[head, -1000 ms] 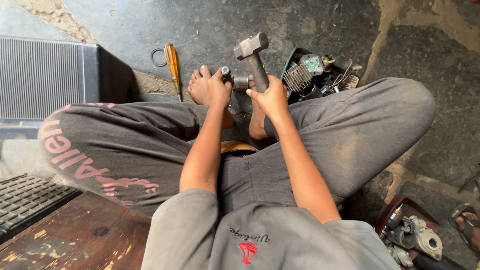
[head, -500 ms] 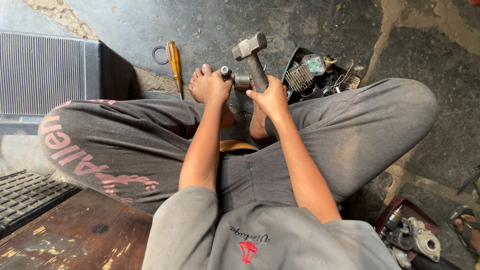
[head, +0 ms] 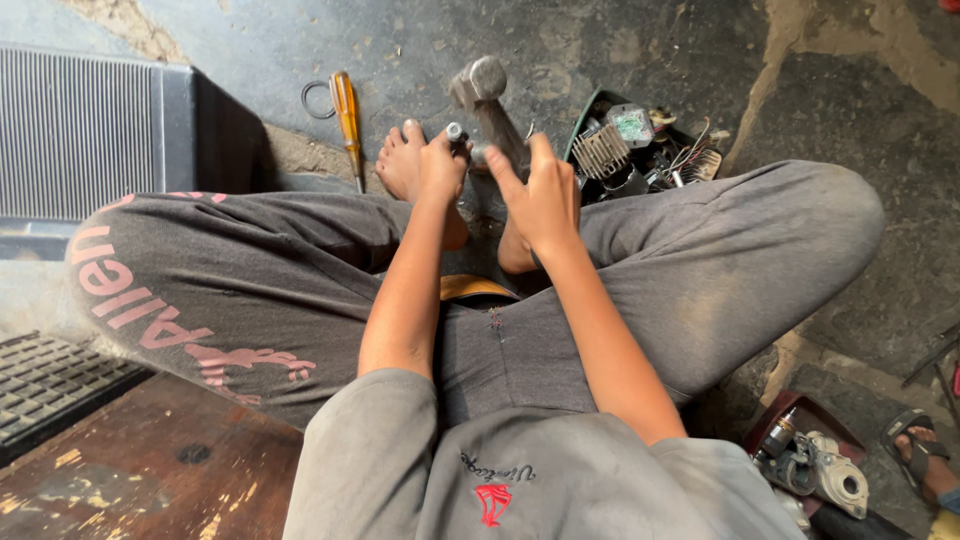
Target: The person sits on the floor and uses a hammer and a metal rod to repeatedly strike a cylindrical metal component, likely to dislodge or reshape it. The person holds the component with one hand and strikes it with the other, occasionally adjusting its position.
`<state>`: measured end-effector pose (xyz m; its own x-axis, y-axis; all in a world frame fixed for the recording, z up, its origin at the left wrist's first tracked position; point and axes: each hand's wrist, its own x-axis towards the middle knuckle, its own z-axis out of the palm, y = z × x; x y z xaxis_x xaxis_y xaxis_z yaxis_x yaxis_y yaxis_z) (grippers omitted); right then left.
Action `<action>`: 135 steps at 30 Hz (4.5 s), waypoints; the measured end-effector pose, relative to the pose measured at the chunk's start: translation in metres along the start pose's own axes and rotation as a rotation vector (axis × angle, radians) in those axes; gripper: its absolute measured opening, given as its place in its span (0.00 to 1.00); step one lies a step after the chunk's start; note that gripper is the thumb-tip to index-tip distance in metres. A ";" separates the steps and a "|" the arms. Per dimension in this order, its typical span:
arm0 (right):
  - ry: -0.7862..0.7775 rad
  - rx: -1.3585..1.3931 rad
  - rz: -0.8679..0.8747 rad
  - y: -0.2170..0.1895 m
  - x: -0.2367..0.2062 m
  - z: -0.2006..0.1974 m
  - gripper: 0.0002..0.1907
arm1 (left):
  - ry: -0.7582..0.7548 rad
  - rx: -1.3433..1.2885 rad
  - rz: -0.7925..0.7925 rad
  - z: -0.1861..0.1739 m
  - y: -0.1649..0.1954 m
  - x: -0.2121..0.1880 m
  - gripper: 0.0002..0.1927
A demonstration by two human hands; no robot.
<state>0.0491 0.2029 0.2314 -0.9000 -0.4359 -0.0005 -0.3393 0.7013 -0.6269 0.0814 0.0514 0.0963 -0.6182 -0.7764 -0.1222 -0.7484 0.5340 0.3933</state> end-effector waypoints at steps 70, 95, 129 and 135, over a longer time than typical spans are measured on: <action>-0.155 0.011 0.082 0.036 0.015 0.021 0.24 | -0.034 0.002 -0.004 -0.004 0.004 0.004 0.29; -0.204 -0.183 0.117 0.016 0.013 0.011 0.28 | -0.225 -0.627 0.140 0.040 0.008 0.015 0.14; -0.029 -0.239 -0.065 -0.003 0.012 0.011 0.18 | -0.114 -0.735 0.194 0.053 0.008 0.005 0.14; -0.200 -0.388 0.073 0.010 0.010 0.017 0.23 | -0.086 -0.657 0.170 0.047 0.010 0.006 0.12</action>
<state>0.0416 0.1955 0.2120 -0.8676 -0.4515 -0.2086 -0.3892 0.8774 -0.2805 0.0588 0.0672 0.0570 -0.7511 -0.6563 -0.0711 -0.3551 0.3108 0.8817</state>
